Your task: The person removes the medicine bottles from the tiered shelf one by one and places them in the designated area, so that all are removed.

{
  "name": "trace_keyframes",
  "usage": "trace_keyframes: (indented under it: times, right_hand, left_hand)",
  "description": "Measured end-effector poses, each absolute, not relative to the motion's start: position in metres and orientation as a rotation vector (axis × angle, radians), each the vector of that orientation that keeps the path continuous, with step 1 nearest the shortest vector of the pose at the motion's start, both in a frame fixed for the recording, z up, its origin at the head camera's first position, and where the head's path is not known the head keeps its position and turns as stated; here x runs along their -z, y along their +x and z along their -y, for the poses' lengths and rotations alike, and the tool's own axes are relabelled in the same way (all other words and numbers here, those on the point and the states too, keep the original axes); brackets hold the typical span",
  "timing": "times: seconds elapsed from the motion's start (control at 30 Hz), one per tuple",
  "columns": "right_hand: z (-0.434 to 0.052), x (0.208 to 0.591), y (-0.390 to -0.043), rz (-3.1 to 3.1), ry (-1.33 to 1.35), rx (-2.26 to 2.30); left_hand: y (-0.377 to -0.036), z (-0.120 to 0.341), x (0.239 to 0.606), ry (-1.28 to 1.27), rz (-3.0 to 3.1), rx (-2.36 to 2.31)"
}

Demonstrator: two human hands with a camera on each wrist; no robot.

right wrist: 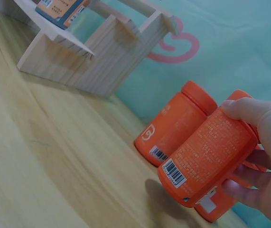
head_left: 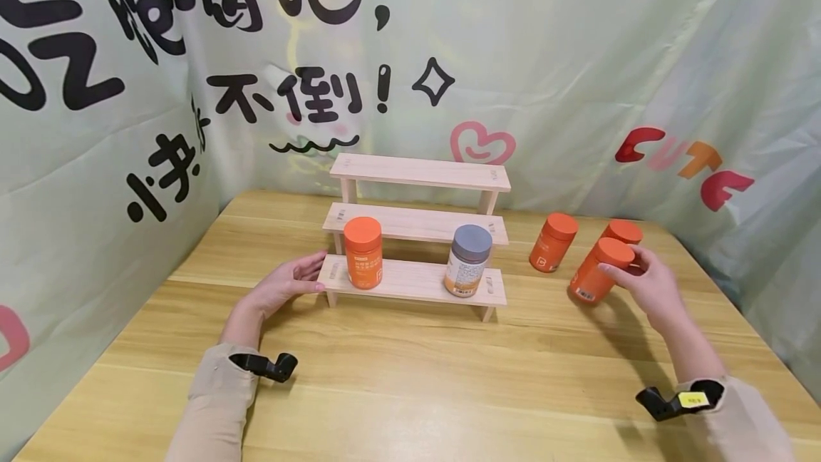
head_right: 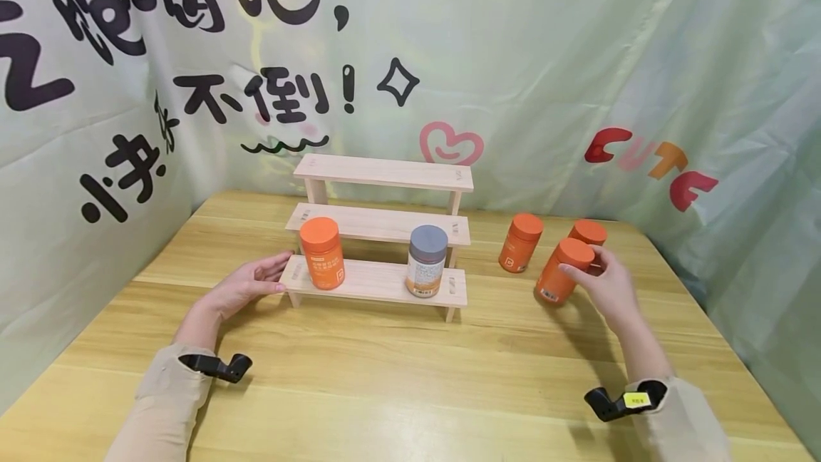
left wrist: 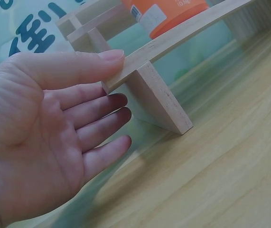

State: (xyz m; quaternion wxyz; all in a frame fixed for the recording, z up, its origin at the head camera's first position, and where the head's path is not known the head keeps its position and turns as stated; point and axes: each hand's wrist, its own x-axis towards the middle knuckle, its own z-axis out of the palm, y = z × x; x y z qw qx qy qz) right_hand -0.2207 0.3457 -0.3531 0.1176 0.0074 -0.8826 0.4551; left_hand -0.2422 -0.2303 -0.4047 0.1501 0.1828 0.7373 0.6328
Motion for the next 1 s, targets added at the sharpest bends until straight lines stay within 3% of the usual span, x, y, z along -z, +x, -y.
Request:
trace_keyframes:
  times: [1.0]
  right_hand:
    - [-0.347,0.365,-0.22,2.613,-0.03,-1.297]
  left_hand:
    - [-0.245,0.231,0.41,0.498,-2.111,-1.834]
